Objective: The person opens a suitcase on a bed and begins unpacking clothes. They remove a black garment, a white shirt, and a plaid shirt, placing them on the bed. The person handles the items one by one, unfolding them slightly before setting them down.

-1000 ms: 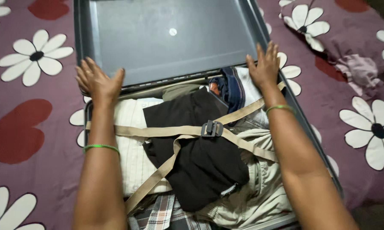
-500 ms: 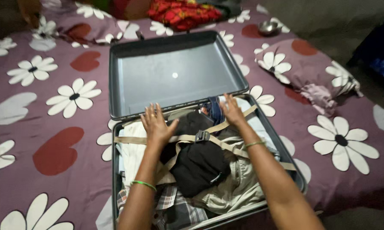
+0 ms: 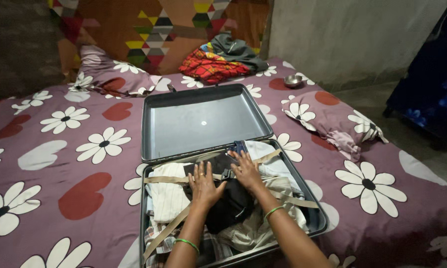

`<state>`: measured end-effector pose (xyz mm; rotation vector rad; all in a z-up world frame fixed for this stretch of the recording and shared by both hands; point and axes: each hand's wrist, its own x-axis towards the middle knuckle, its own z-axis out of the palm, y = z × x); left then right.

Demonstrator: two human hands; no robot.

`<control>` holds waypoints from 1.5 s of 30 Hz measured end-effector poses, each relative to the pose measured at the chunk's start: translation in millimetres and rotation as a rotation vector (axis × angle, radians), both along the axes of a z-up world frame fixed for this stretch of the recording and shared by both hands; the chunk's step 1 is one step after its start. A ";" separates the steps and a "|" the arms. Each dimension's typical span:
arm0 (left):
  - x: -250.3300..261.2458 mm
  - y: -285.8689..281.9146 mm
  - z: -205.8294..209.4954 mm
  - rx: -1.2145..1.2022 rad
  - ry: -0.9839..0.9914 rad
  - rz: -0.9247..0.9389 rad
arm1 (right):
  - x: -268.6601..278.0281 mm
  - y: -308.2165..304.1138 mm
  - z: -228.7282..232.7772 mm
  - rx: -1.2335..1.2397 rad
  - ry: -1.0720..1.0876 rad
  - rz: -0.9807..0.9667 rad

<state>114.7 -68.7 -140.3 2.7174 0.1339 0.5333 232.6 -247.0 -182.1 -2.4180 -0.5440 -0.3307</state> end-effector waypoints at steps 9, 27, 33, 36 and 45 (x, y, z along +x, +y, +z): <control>-0.9 -16.4 -15.2 0.016 0.031 -0.008 | -24.6 6.4 -15.0 -0.043 0.000 -0.010; 5.8 -15.8 -66.9 -0.223 -0.218 0.006 | -62.6 2.7 -35.0 0.246 -0.271 0.046; 16.8 -5.0 -78.1 -0.299 -0.191 -0.064 | -71.9 -1.6 -23.5 0.319 -0.270 0.103; 20.3 0.0 -86.2 -0.331 -0.198 -0.096 | -78.3 -3.1 -16.7 0.373 -0.244 0.126; 20.7 6.1 -103.0 -0.514 -0.256 -0.176 | -84.4 -3.8 8.4 0.538 -0.182 0.218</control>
